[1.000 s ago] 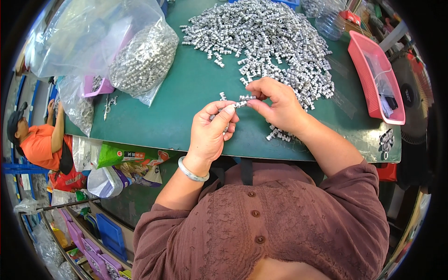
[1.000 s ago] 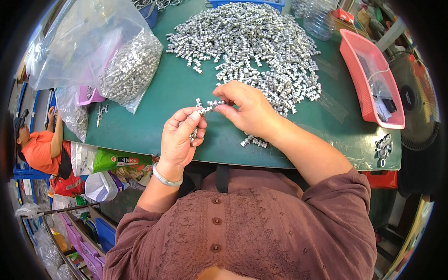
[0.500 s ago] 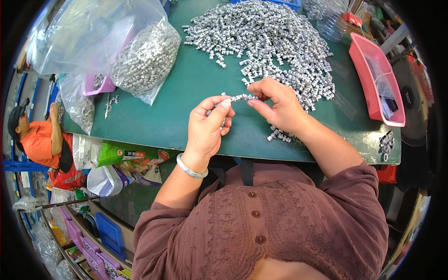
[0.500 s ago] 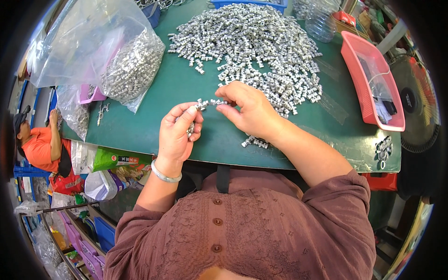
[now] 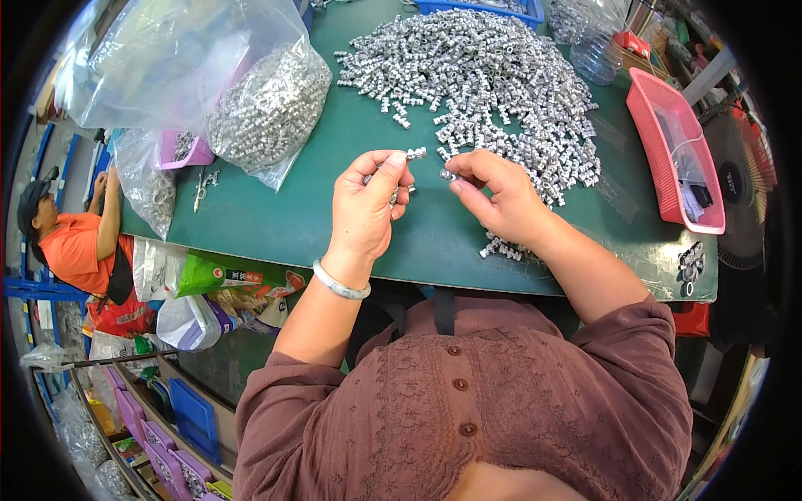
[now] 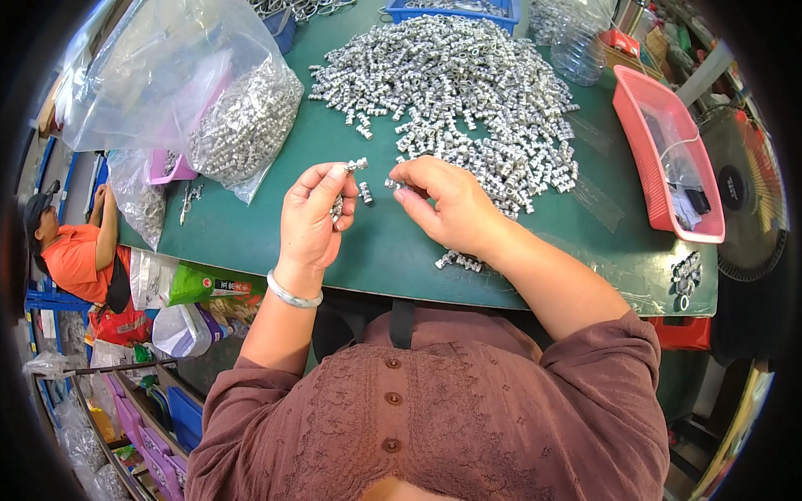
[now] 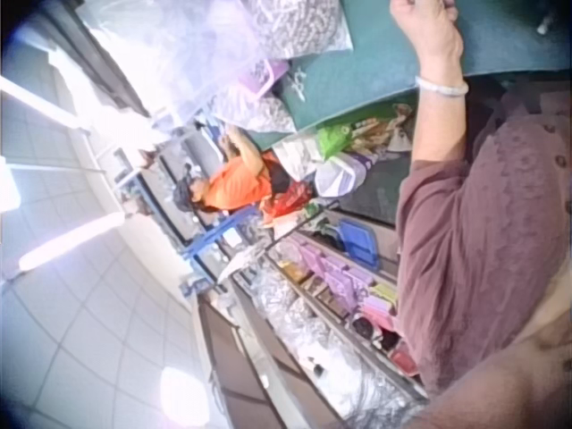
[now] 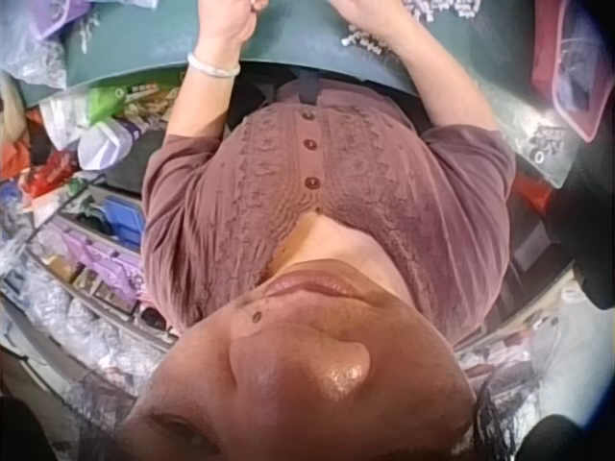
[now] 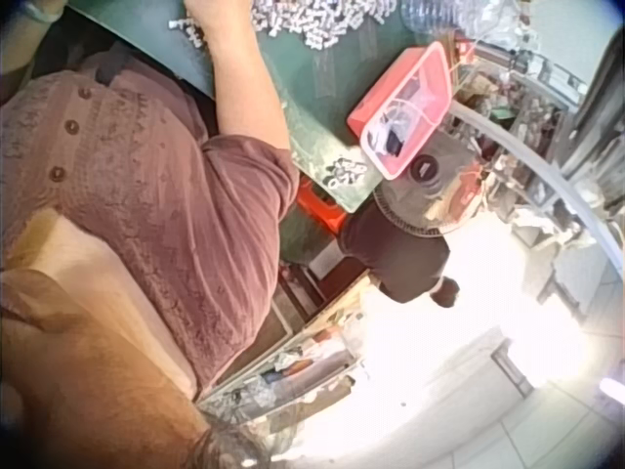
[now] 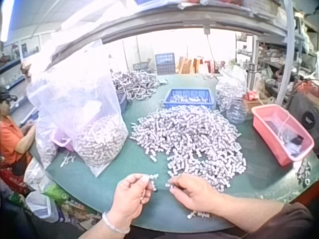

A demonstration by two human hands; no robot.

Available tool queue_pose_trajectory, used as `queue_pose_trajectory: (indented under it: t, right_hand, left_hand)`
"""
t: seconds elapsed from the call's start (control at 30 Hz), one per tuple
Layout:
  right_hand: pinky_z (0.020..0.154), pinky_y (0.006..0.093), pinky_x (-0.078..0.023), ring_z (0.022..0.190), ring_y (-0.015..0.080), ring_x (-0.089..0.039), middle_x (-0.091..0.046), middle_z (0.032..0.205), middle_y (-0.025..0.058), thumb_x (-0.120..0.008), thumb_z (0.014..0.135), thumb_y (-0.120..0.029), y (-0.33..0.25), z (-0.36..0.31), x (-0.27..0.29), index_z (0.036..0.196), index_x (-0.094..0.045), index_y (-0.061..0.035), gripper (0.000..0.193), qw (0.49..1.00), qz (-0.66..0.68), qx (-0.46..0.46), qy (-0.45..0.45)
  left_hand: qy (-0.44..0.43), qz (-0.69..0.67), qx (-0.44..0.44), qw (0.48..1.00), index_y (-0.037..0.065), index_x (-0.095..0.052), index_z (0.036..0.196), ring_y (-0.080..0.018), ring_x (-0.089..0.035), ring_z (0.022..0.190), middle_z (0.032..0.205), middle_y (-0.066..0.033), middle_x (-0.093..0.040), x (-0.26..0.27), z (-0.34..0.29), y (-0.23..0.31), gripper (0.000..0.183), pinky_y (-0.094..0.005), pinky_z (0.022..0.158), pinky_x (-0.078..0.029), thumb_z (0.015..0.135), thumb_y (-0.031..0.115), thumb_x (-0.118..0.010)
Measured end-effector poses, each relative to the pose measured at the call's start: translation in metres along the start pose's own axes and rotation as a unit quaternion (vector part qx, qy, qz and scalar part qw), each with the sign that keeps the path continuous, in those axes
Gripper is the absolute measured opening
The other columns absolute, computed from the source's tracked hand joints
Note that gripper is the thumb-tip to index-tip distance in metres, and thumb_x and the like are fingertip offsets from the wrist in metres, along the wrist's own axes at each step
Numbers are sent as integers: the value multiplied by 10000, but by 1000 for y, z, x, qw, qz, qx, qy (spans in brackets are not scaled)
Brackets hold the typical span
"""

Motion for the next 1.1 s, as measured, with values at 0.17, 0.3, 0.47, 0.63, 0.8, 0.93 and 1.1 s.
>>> queue_pose_trajectory:
  t: [0.17, 0.3, 0.47, 0.63, 0.8, 0.93, 1.1]
  right_hand:
    - [660, 281, -469, 735, 171, -577, -585, 847, 80, -533, 826, -61, 17, -4, -3, 1005, -549, -4, 188, 994, 84, -76, -1]
    - [658, 255, -462, 707, 108, -541, -578, 836, 51, -436, 889, -80, 43, -10, -13, 1066, -545, -30, 213, 905, 349, -245, -11]
    - [647, 266, -459, 709, 131, -544, -572, 808, 36, -464, 855, -68, 44, -12, -24, 1009, -564, -41, 186, 779, 551, -299, -21]
    - [580, 221, -427, 656, 59, -497, -552, 760, -19, -580, 829, -163, 35, -8, -20, 940, -576, -44, 163, 881, 396, -252, -62]
    - [488, 184, -353, 595, 18, -439, -539, 709, -48, -586, 833, -151, 29, -7, -20, 908, -604, -28, 144, 936, 282, -198, -78]
    - [459, 203, -376, 511, 49, -453, -530, 618, -21, -601, 818, -185, 50, 7, -19, 803, -595, -47, 139, 910, 271, -297, -102]
    - [427, 290, -399, 445, 138, -447, -487, 550, 35, -587, 809, -146, 106, 118, 65, 694, -514, -49, 167, 910, 276, -308, 31]
  left_hand:
    - [4, 20, -23, 1000, 36, -568, 869, -87, -478, 544, 699, -40, -559, -3, 0, 5, 116, -177, 417, -334, 852, 151, -565]
    - [8, 24, -26, 999, 38, -567, 870, -87, -477, 542, 697, -40, -558, -3, -3, 6, 111, -178, 418, -335, 853, 148, -563]
    - [-25, -8, 22, 999, 46, -564, 873, -88, -480, 540, 696, -42, -554, -13, -9, -5, 96, -179, 418, -338, 864, 140, -544]
    - [-46, -13, 34, 998, 47, -563, 870, -84, -480, 534, 692, -38, -548, -22, -15, -9, 104, -177, 420, -346, 865, 150, -542]
    - [-63, 4, 62, 996, 43, -559, 865, -74, -476, 531, 692, -34, -548, -27, -20, -18, 116, -172, 413, -342, 859, 159, -553]
    - [-54, -11, 93, 994, 42, -555, 864, -82, -475, 532, 695, -36, -544, -12, -26, -28, 127, -172, 406, -338, 863, 168, -542]
    - [-76, -51, 143, 985, 54, -566, 852, -76, -462, 538, 691, -19, -540, -14, -33, -47, 135, -171, 421, -335, 863, 187, -548]
Point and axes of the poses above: each hand's wrist, its own z-axis towards the middle knuckle, its own x-axis out of the back of the hand, y = z × x, the point moved 10 cm from there along z, towards the middle knuckle
